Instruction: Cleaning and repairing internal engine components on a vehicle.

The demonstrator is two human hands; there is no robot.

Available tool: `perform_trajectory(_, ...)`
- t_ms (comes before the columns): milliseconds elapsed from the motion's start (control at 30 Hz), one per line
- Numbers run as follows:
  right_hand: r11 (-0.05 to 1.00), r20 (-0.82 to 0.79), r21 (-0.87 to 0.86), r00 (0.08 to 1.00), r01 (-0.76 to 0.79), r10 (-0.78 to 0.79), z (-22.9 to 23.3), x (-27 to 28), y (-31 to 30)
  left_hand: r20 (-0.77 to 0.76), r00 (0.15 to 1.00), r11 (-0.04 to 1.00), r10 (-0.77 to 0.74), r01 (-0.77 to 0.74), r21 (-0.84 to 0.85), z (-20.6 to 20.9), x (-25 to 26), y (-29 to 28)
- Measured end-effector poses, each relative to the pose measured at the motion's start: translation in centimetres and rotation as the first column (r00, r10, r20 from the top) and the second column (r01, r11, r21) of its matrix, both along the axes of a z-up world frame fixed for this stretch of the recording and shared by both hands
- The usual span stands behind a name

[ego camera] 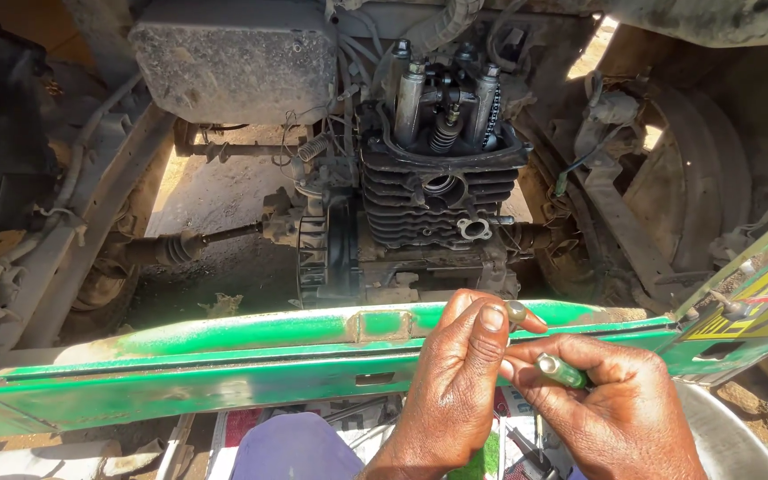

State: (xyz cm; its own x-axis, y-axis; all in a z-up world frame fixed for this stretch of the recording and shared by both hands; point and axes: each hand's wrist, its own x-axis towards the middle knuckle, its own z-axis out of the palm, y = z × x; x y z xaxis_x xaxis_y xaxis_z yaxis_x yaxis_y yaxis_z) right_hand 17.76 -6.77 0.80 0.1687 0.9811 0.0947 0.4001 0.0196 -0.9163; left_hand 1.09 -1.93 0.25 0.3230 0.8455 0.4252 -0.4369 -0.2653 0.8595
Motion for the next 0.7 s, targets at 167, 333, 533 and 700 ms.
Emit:
perform_trajectory(167,0.992,-0.02,0.027,0.992,-0.125,0.126,0.7,-0.4,-0.3,-0.02,0.997,0.997,0.072,-0.071,0.021,-0.3,0.4,0.1)
perform_trajectory(333,0.887,-0.186,-0.077,0.881,-0.455,0.436,-5.5,6.6,-1.4,-0.063,0.997,0.982,0.044,-0.054,-0.179,-1.1,-0.3,0.7)
perform_trajectory(533,0.757,0.227,-0.397,0.744,-0.519,0.629,-6.2,6.1,-0.6,0.483,0.83,0.776,-0.278,0.49,-0.396,0.4,-1.7,1.0)
perform_trajectory(700,0.899,0.202,-0.332,0.909,-0.286,0.364,-10.3,8.4,-0.8,0.389,0.834,0.801,-0.392,0.517,-0.302,-0.1,-2.1,1.3)
